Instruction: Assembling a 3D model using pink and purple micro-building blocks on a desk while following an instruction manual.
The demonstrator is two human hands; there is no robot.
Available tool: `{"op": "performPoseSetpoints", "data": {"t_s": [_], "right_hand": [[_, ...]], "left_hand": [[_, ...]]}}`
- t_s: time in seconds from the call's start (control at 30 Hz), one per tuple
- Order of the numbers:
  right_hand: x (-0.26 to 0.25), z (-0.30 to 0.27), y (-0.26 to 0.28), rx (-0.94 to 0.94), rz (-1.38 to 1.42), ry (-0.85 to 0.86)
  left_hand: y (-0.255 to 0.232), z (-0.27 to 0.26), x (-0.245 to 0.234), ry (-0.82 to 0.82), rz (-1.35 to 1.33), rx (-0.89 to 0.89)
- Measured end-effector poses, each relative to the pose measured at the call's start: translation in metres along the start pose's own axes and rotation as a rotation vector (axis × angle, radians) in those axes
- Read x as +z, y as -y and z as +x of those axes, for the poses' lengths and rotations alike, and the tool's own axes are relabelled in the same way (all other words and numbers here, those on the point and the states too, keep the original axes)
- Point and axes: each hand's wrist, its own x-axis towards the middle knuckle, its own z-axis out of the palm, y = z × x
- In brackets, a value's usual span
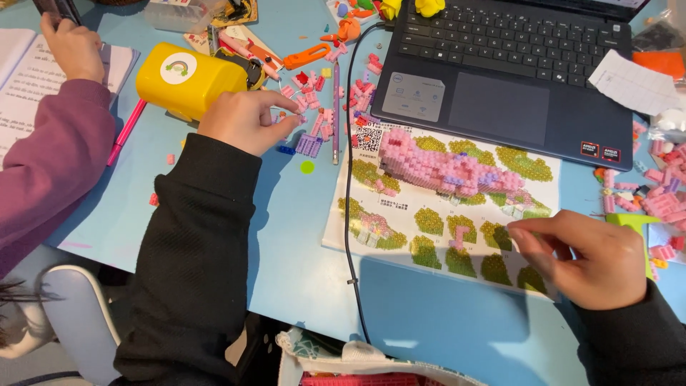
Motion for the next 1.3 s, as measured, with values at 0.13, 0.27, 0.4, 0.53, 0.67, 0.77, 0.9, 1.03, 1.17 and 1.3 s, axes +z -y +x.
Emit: {"op": "performPoseSetpoints", "data": {"t_s": [0.13,0.27,0.4,0.53,0.67,0.77,0.9,1.03,1.17,1.3], "right_hand": [[-0.001,-0.007,-0.003,0.087,0.023,-0.032],[-0.025,-0.01,0.015,0.155,0.06,-0.095],[-0.056,-0.035,0.03,0.443,-0.004,0.163],[-0.067,-0.061,0.092,0.208,0.03,0.261],[-0.051,-0.079,0.115,0.164,-0.008,0.639],[-0.028,-0.076,0.123,-0.315,0.253,1.095],[0.005,-0.084,0.14,-0.073,-0.033,1.323],[0.058,-0.142,0.111,-0.239,-0.163,1.118],[0.062,-0.162,0.114,-0.351,-0.189,0.937],[0.039,-0.141,0.157,-0.03,-0.25,1.27]], "left_hand": [[0.018,-0.012,-0.002,-0.547,-0.182,0.428],[-0.006,-0.06,-0.026,-0.752,-0.336,0.528],[-0.033,-0.12,-0.047,-0.611,-0.348,0.633],[-0.041,-0.15,-0.054,-0.457,-0.313,0.686],[-0.046,-0.167,-0.046,-0.368,-0.373,0.686],[-0.056,-0.173,-0.037,-0.267,-0.336,0.72],[-0.064,-0.184,-0.027,-0.22,-0.329,0.78],[-0.074,-0.211,-0.022,-0.071,-0.44,0.886],[-0.079,-0.233,-0.024,-0.027,-0.472,0.941],[-0.074,-0.245,-0.027,-0.002,-0.582,0.953]]}}
